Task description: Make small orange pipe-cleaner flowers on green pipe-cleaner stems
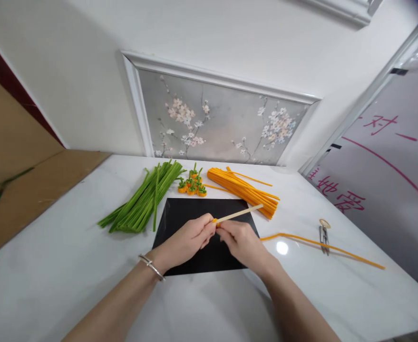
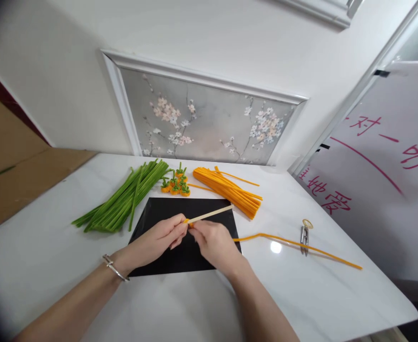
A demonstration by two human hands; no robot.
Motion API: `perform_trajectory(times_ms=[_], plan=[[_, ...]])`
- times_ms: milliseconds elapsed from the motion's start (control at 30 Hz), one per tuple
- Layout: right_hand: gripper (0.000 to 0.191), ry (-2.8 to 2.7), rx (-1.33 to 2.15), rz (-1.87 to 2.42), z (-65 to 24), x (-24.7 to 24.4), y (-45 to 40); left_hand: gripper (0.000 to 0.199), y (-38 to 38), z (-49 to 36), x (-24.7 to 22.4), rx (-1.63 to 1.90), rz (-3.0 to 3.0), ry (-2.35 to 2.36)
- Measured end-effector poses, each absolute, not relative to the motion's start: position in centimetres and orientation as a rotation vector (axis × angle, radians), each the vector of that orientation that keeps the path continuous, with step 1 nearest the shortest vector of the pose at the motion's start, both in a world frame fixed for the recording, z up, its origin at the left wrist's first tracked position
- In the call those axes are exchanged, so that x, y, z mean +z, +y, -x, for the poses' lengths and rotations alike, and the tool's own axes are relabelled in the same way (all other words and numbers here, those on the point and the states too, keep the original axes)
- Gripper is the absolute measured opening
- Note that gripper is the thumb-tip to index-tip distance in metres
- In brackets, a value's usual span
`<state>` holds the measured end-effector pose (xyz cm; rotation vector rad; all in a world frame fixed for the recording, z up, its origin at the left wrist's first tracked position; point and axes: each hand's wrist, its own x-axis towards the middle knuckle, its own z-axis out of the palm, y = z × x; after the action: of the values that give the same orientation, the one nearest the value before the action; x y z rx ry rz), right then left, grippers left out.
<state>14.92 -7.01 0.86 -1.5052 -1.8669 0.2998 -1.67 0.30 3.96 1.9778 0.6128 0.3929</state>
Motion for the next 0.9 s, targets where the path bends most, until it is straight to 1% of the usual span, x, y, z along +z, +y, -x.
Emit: perform_trajectory(times_ms=[167,267,367,500,600,733,900], plan=[[0.012,-2.098,0.009,1.724,-13.4,0.5,-7.6,0.023,0.3,1.5,2.9,0.518,-2.268,0.745],[0.013,-2.183,-0.069,1.730,-13.3,0.8,-7.9,0.019,0.3,1.6,2.7,0.500,-2.294,0.777],[0.014,-2.204,-0.123,1.704,-13.4,1.2,-8.0,0.022,0.4,1.6,2.6,0.514,-2.286,0.760],[0.020,-2.179,-0.220,1.699,-13.6,1.6,-8.2,0.024,0.7,1.4,2.6,0.529,-2.198,0.730],[0.023,-2.201,-0.250,1.695,-13.7,1.8,-8.3,0.030,0.7,1.3,2.8,0.510,-2.074,0.725],[0.019,-2.252,-0.255,1.668,-13.8,1.7,-8.2,0.034,0.6,1.0,2.7,0.537,-1.951,0.729],[0.016,-2.268,-0.247,1.646,-13.9,1.5,-8.2,0.027,0.7,0.8,2.4,0.550,-1.846,0.697]])
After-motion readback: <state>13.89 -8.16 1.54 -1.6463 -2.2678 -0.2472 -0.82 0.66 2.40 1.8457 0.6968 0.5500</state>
